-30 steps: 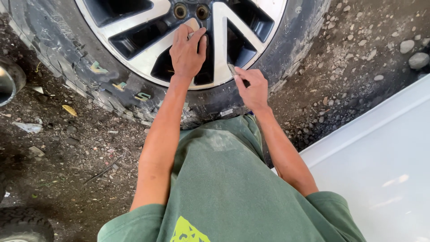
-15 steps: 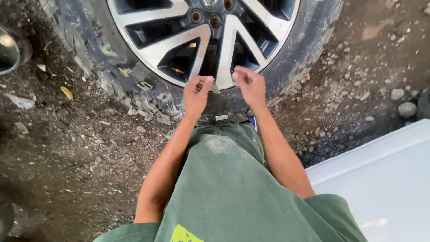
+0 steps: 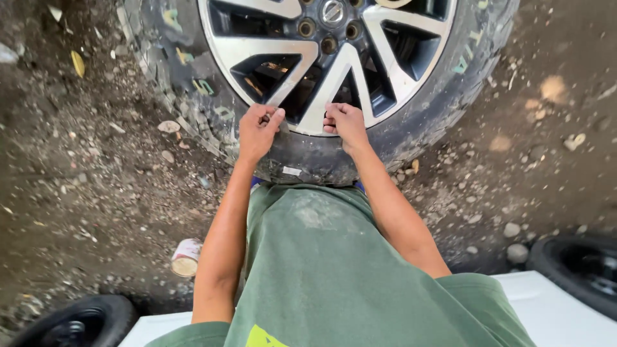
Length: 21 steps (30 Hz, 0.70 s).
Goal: Masking the spokes of a car wheel with tape in preparation for painting.
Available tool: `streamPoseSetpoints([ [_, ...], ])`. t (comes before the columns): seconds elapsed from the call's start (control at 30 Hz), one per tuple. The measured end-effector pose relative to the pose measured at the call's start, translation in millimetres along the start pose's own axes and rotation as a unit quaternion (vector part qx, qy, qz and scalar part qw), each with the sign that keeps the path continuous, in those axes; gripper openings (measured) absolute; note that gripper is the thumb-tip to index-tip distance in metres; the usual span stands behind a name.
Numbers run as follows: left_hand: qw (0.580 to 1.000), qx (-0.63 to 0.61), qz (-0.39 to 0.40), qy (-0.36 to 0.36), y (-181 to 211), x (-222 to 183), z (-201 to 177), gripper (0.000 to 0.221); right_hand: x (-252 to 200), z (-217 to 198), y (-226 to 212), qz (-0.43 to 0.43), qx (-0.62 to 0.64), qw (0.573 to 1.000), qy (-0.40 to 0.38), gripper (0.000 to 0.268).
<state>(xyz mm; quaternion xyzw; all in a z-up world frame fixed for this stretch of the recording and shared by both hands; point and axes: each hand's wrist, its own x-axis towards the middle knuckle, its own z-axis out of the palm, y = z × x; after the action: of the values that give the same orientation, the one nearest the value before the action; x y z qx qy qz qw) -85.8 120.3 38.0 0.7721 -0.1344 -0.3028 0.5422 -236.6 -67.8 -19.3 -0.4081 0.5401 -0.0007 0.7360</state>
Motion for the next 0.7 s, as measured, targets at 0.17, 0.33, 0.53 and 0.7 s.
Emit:
streamPoseSetpoints([
  [0.17,0.998,0.042,0.010,0.052,-3,-15,37,0.025,-28,-13,-25,-0.046,-0.090,0.994,-0.035,0.027],
  [0.33,0.987,-0.139,-0.084,0.005,6,-24,121,0.024,-52,-43,-63,-0.137,-0.136,0.960,-0.201,0.031],
  [0.53,0.943,-0.292,-0.155,0.042,-7,-14,189,0.027,-10,-80,-103,-0.176,-0.228,0.939,-0.187,0.026],
  [0.7,0.863,-0.398,-0.305,0.062,5,-9,200,0.050,11,-69,-152,-0.517,-0.418,0.741,-0.094,0.015],
])
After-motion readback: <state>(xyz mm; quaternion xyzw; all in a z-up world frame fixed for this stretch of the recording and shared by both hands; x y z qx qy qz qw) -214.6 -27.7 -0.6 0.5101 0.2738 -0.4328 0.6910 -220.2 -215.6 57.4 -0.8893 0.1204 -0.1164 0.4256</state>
